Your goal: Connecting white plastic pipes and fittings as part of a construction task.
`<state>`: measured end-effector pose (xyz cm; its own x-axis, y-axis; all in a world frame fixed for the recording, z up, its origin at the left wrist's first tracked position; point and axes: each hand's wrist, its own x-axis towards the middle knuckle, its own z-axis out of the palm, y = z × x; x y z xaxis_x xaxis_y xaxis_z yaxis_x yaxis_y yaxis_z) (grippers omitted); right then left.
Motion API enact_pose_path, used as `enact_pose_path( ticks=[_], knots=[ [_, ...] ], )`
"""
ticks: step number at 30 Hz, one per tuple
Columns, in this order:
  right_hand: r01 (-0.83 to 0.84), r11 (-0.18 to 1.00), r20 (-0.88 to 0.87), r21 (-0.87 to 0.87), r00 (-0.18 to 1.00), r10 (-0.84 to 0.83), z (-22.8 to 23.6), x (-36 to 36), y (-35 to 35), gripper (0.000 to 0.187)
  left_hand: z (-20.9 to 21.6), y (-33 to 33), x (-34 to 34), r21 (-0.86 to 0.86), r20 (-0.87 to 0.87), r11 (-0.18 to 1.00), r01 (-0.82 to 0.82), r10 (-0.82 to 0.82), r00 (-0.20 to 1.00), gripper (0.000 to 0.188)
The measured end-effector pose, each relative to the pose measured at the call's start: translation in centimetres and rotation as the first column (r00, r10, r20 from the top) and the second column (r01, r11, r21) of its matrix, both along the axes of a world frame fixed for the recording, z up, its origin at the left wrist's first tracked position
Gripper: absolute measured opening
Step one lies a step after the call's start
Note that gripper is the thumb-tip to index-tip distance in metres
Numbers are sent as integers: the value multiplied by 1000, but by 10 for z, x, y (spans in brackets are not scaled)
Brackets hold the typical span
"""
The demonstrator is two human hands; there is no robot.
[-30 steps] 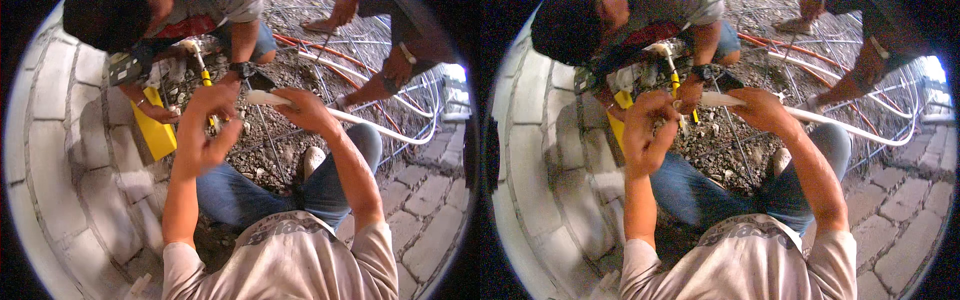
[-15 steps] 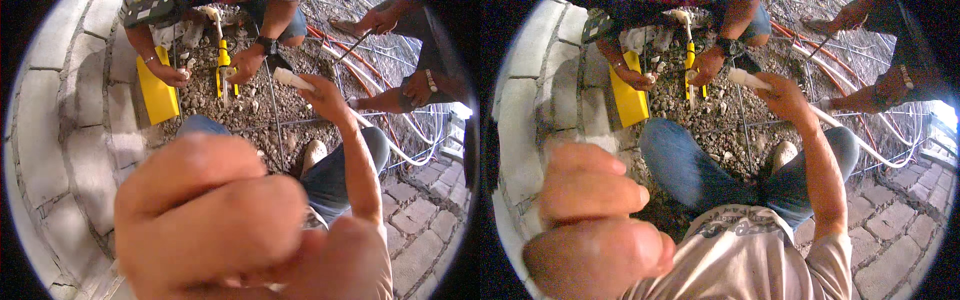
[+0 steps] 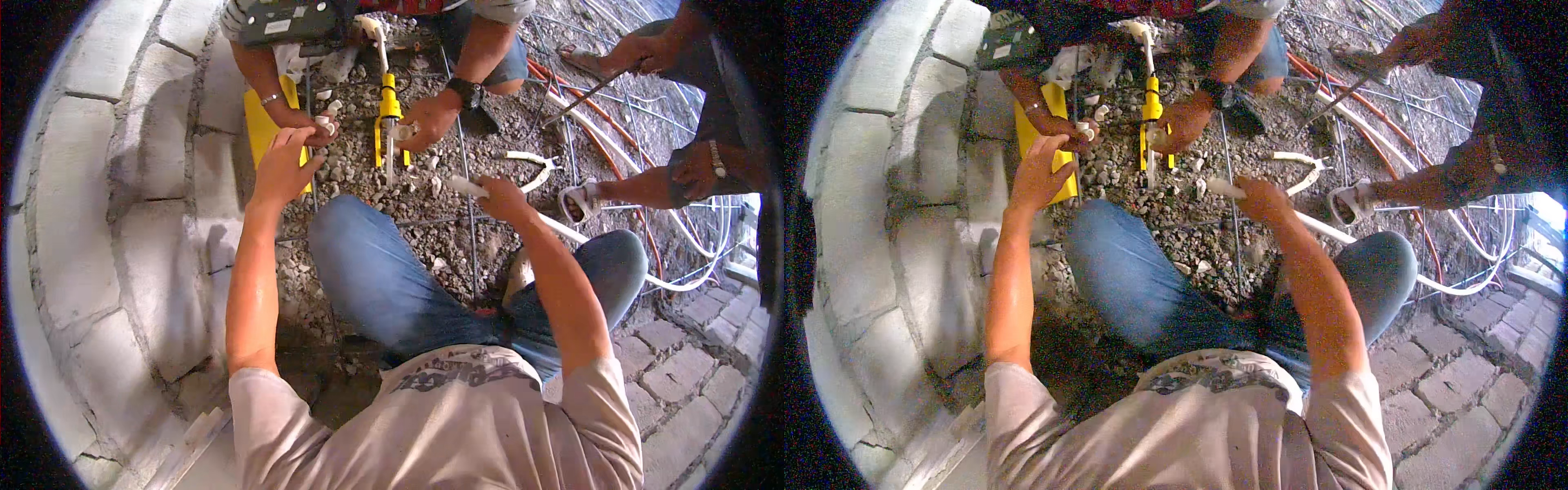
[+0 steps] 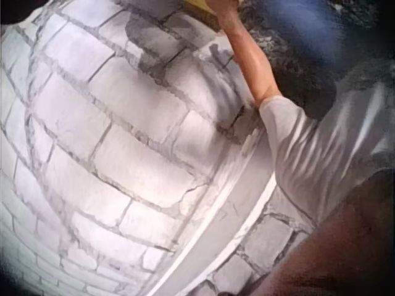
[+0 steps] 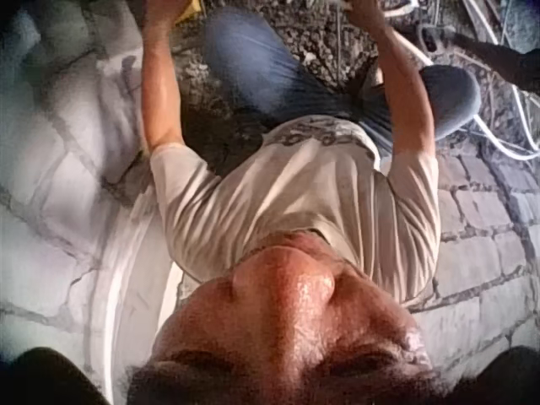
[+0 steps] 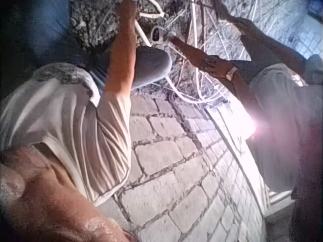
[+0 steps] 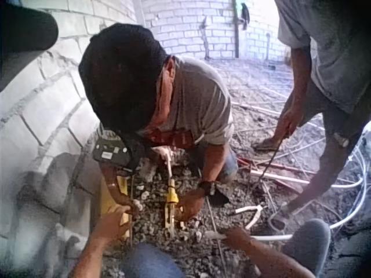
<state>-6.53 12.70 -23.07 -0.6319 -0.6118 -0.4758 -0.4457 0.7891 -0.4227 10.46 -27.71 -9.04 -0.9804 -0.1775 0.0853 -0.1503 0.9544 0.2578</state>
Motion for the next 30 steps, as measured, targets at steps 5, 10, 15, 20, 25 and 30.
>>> enact_pose_path(
  ticks=[5,10,15,20,25,30],
  knots=[
    [-7,996,11,-87,1000,8,-17,-1,-10,37,-15,19,-36,335,138,939,72,-124,983,61],
    [50,981,13,-189,999,-49,-2,-15,-8,40,-53,19,-88,553,304,832,-48,-147,941,70],
    [114,969,47,-218,993,-106,-7,-15,-1,42,-84,25,-108,601,334,799,19,-273,902,71],
    [80,985,-78,-152,993,-93,-29,-10,-5,36,-50,31,-97,658,236,750,-65,-123,964,61],
    [113,969,-21,-219,993,-120,-40,-8,1,32,18,54,-42,780,109,624,-39,-75,991,47],
    [109,976,-30,-186,993,-117,-52,-12,1,31,110,99,22,840,-176,520,155,-8,984,39]
  ],
)
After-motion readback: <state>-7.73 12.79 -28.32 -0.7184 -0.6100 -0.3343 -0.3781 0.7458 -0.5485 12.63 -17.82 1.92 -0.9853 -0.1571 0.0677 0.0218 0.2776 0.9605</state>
